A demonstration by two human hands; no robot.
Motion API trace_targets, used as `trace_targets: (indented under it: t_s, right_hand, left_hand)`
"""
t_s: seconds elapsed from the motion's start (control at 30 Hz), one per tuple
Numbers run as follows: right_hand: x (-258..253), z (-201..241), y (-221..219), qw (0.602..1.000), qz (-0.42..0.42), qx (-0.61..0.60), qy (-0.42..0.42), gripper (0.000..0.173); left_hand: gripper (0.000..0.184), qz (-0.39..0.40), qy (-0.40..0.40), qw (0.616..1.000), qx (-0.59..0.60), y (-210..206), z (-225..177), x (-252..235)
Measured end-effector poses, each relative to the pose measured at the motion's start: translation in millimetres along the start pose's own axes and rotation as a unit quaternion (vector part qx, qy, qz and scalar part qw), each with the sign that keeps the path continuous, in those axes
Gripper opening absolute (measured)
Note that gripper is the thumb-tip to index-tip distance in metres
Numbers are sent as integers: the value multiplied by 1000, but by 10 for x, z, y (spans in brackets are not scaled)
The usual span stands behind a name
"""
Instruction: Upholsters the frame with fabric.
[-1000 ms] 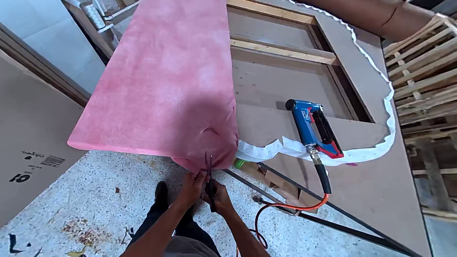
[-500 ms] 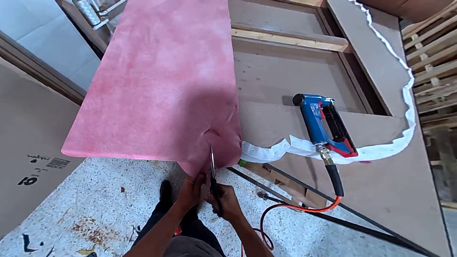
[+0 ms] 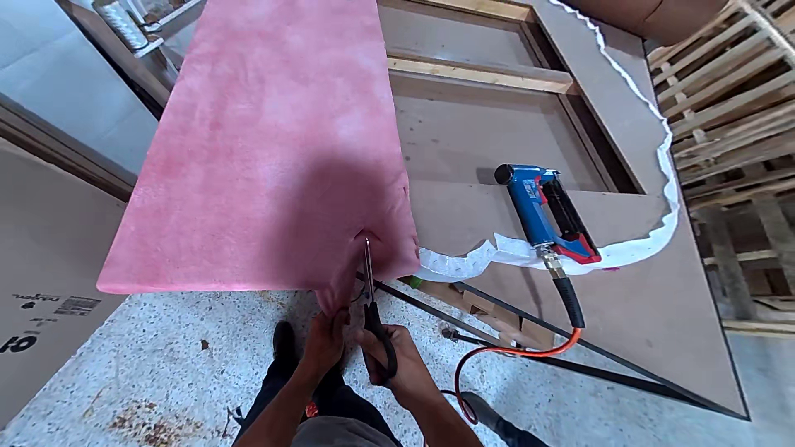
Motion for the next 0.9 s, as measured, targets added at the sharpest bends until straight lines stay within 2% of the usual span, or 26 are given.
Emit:
trace_targets:
  t_s: [0.1, 0.3, 0.43, 0.47, 0.5, 0.53, 0.57, 0.63, 0.7, 0.77, 0.8, 0.83, 0.9]
  right_hand:
    - [-20, 156, 30, 1000, 6, 20, -18, 37]
    - [-58, 121, -40, 1000, -19, 17, -12, 30]
    - [-111, 46, -122, 1000, -21, 5, 0, 31]
    - [-83, 4, -64, 999, -33, 41, 4, 31]
    - [-24, -12, 49, 991, -45, 122, 7, 33]
    - [71, 22, 210, 966, -62, 249, 7, 38]
    - [193, 129, 386, 914, -80, 398, -6, 45]
    - [485, 631, 607, 755, -120, 643, -44, 50]
    - [680, 1267, 628, 594, -181, 784, -5, 44]
    - [689, 1793, 495, 448, -205, 867, 76, 38]
    - [641, 1970, 412, 391, -195, 893, 109, 37]
    - [573, 2105, 318, 350, -173, 913, 116, 36]
    - [419, 2278, 133, 298, -133, 939, 110, 34]
  left_hand:
    - [35, -8, -13, 1000, -24, 16, -25, 2]
    - [37, -8, -53, 998, -43, 53, 33, -38]
    - [36, -9, -44, 998, -43, 56, 72, -32]
    - [38, -8, -41, 998, -46, 61, 106, -36]
    - [40, -8, -39, 998, -50, 74, 138, -60]
    - [42, -10, -39, 998, -56, 98, 168, -91]
    - [44, -7, -35, 997, -62, 133, 194, -122]
    - [49, 16, -1, 998, -64, 161, 231, -160]
    - [51, 28, 24, 998, -43, 112, 264, -145]
    - [47, -4, -12, 1000, -24, 40, 281, -146]
    - [47, -15, -24, 999, -15, 17, 292, -138]
    - [46, -20, -31, 999, -7, 11, 294, -127]
    - [45, -22, -33, 999, -6, 27, 298, -104]
Point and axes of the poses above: each hand's wrist, its own x-axis away from the middle knuckle, its own y-axis out of the back of the hand, z = x × y, the point moved 5 cm from there along -x, towards the middle knuckle, and after that the axes turned 4 degrees about x, right-handed, at the moved point
